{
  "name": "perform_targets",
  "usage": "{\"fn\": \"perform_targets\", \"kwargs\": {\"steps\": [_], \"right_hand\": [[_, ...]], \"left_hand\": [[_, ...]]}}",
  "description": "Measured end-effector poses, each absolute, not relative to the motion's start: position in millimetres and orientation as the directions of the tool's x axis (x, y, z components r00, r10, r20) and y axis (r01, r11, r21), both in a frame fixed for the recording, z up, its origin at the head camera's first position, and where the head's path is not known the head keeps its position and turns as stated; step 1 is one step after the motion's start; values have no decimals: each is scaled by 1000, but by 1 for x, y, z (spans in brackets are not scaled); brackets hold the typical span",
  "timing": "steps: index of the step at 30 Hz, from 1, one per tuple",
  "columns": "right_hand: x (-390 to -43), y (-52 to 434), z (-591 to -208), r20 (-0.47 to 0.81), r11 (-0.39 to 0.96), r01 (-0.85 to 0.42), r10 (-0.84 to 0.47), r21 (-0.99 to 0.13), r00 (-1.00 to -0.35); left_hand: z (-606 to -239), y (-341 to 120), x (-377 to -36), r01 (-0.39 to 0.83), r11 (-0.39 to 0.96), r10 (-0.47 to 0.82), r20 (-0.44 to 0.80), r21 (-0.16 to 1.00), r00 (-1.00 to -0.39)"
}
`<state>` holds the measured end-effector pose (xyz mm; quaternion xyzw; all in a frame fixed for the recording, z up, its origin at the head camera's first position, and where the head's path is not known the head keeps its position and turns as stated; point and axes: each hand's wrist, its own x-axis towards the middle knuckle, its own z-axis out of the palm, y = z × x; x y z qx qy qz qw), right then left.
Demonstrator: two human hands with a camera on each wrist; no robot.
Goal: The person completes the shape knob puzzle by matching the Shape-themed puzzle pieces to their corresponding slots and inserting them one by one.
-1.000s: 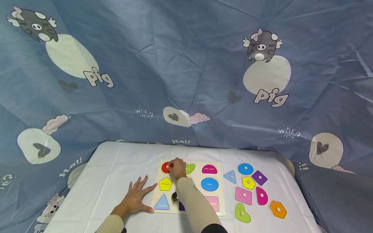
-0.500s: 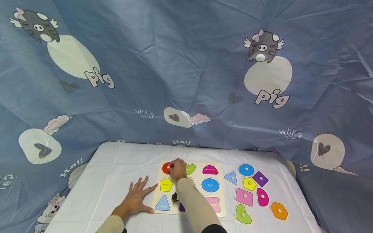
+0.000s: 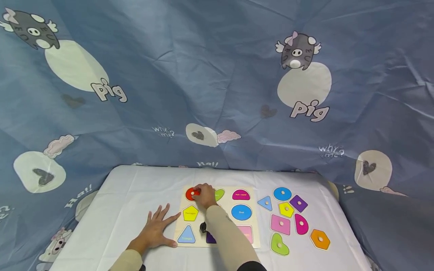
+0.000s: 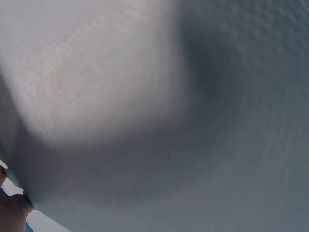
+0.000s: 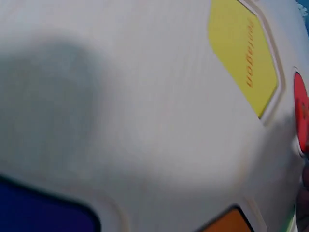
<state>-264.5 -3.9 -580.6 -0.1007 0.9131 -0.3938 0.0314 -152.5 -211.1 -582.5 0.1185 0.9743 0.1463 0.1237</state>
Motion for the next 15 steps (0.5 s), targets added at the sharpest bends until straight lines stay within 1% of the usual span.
{"fn": "perform_targets", "kwargs": {"steps": [4,10,15], "right_hand": [[-261,7,-581,12,625,-159,-233,-765,-972],[-249,26,-582,3,560,-117,-200,-820,-980],[-241,45,-578,-17,517,-74,-168,-853,-986]], "left_hand": [[-582,-210,-151,176,932,253,-221,316,-942],[-585,-211,-153,171,935,249,-228,312,-941],[-582,-211,-152,175,925,257,-215,337,-942]]}}
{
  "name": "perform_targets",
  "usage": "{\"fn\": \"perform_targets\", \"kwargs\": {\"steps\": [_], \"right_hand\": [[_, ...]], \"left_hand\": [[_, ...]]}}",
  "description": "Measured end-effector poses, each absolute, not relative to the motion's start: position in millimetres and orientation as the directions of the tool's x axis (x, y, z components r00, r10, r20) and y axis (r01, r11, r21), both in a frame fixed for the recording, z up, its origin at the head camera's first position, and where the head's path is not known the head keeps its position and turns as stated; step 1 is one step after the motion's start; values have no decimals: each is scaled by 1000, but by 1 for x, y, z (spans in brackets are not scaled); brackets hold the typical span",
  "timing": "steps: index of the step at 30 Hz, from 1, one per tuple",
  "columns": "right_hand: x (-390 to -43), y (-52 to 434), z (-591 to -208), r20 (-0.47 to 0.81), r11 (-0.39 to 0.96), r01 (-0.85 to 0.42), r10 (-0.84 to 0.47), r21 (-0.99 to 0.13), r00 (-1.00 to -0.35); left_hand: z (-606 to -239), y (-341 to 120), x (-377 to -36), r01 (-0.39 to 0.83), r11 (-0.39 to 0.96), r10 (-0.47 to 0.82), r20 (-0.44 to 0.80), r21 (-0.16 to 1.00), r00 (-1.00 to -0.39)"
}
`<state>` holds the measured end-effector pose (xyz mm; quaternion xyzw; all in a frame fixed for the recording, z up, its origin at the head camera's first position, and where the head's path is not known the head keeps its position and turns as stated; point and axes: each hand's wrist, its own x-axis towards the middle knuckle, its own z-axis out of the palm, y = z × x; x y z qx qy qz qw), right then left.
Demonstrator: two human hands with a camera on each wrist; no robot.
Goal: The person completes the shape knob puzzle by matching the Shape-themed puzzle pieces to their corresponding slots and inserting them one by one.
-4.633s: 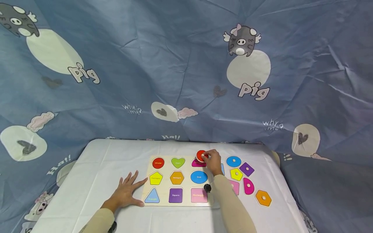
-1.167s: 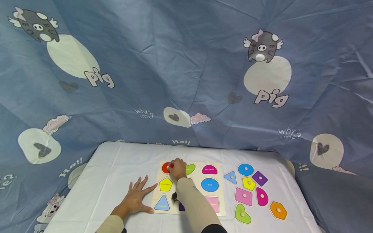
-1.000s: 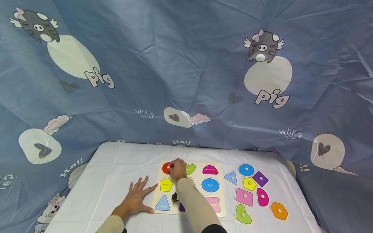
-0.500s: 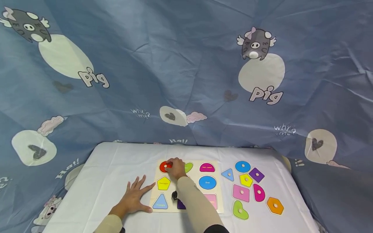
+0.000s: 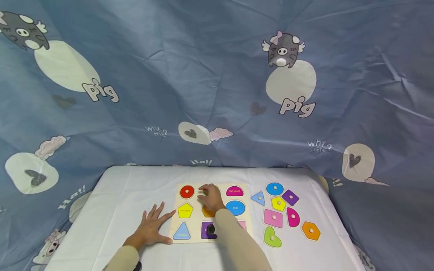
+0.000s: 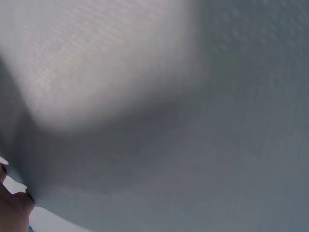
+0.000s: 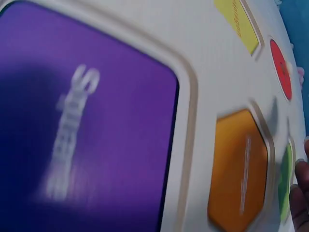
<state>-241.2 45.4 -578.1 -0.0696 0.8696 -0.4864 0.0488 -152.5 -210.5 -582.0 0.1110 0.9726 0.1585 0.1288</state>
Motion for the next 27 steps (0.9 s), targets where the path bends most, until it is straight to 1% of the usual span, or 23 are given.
{"fn": "perform_targets", "kwargs": {"steps": [3,10,15,22,27], "right_hand": [[-239,58,-575,-10,509,-64,-140,-858,-990],[-233,93,-570,96,509,-128,-88,-851,-991],[-227,114,-571,124,498,-138,-61,-856,-990],[-222,137,-573,94,488,-52,62,-871,-994],[-213,156,-570,52,484,7,108,-875,-993]], "left_hand": [[-581,-211,-152,181,925,260,-207,335,-943],[-579,-211,-153,178,927,260,-225,329,-939],[-580,-211,-154,169,928,258,-244,332,-935],[-581,-211,-155,171,925,264,-248,341,-932],[-582,-212,-156,178,924,270,-248,339,-931]]}}
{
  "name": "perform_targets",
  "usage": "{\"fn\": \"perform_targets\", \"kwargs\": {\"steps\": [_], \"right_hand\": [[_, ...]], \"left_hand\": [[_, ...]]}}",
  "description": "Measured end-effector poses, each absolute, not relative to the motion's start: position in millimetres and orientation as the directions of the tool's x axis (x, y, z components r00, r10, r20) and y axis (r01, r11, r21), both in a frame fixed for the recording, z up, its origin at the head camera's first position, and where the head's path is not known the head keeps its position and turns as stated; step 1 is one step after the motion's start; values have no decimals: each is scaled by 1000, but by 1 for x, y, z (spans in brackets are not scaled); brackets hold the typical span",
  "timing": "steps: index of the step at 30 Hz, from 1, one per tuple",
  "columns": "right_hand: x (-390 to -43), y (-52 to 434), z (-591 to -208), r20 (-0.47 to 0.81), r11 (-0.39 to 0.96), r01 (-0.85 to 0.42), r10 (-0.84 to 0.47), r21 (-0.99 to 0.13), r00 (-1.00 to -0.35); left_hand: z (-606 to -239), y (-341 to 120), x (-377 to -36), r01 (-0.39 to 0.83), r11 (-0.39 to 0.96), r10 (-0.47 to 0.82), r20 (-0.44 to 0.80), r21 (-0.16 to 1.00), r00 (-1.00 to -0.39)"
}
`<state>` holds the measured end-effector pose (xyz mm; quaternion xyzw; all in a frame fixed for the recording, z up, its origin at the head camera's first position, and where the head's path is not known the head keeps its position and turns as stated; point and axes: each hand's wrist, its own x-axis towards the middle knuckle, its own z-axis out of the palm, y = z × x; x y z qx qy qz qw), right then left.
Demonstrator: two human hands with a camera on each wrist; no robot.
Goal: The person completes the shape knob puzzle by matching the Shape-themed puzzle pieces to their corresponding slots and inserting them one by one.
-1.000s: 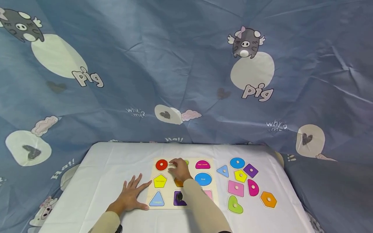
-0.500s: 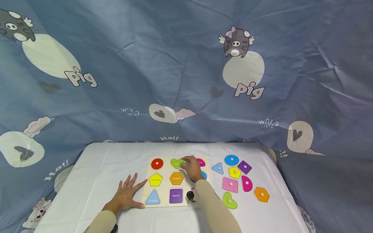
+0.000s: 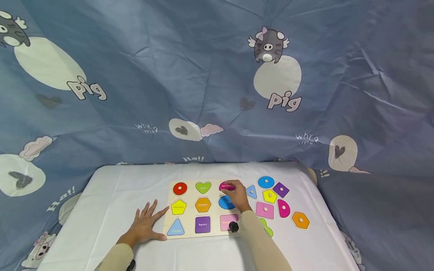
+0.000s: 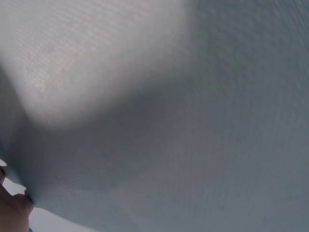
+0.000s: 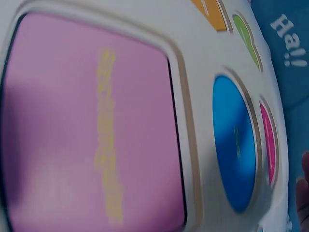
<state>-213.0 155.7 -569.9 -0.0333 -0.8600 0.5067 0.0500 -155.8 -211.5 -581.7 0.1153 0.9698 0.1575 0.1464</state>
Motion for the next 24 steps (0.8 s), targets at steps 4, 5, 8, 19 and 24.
{"fn": "perform_targets", "kwargs": {"steps": [4,5,8,19,24], "right_hand": [[-204,172,-566,50,495,12,112,-869,-992],[-201,176,-565,45,492,17,114,-870,-992],[-194,189,-567,30,493,33,119,-870,-992],[-157,233,-576,-6,496,88,164,-864,-986],[-135,250,-581,-41,484,137,204,-864,-978]], "left_hand": [[-581,-211,-156,178,926,269,-249,334,-930],[-581,-211,-156,176,926,267,-249,334,-931],[-580,-210,-156,172,927,266,-258,333,-929],[-577,-209,-155,179,926,267,-242,332,-933],[-580,-209,-156,171,928,262,-254,331,-931]]}}
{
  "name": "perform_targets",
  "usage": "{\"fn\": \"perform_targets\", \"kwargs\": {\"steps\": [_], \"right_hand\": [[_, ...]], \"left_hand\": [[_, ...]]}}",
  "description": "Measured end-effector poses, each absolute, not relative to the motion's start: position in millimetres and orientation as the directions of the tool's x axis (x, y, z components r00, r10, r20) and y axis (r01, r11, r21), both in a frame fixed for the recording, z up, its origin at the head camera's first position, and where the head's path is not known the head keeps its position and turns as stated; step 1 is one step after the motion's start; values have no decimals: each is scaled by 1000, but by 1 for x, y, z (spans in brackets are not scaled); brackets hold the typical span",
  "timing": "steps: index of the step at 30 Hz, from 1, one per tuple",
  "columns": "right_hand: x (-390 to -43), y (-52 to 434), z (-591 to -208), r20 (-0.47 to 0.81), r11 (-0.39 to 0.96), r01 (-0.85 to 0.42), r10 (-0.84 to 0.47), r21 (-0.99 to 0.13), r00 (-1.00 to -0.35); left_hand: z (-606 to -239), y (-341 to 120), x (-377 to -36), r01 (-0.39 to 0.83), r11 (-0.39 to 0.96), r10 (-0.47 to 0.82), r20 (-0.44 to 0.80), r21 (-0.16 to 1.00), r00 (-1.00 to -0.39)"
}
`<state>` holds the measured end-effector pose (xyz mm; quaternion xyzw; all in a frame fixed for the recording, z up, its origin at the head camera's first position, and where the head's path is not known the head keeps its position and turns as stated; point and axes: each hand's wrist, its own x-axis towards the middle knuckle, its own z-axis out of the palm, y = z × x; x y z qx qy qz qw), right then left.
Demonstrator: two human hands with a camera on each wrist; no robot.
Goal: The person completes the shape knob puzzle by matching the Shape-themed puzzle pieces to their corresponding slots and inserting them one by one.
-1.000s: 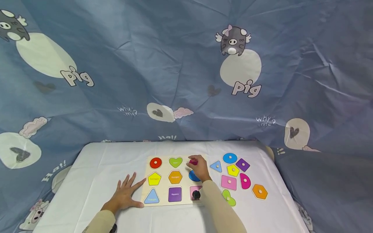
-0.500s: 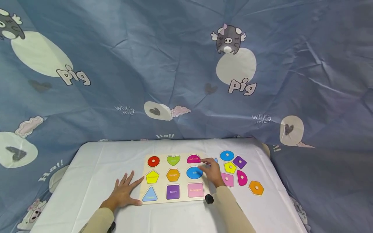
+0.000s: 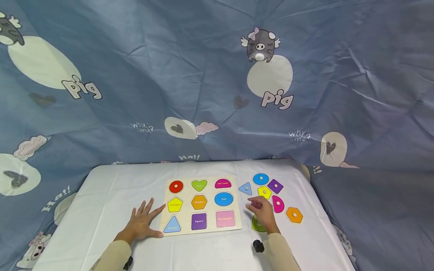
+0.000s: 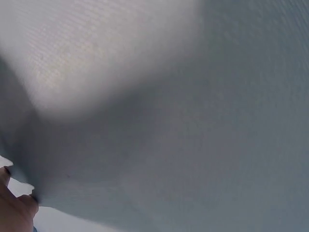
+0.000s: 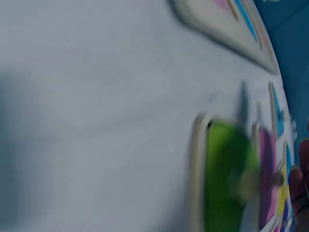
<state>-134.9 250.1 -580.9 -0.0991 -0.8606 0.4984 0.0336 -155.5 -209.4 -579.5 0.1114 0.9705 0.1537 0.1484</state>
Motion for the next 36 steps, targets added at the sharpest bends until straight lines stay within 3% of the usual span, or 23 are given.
{"fn": "perform_targets", "kwargs": {"steps": [17,36], "right_hand": [[-80,271,-598,-85,558,264,324,-787,-942],[-78,267,-604,-56,624,266,336,-735,-940]], "left_hand": [[-577,-207,-156,123,938,225,-297,324,-928],[-581,-209,-154,149,923,248,-253,354,-935]]}}
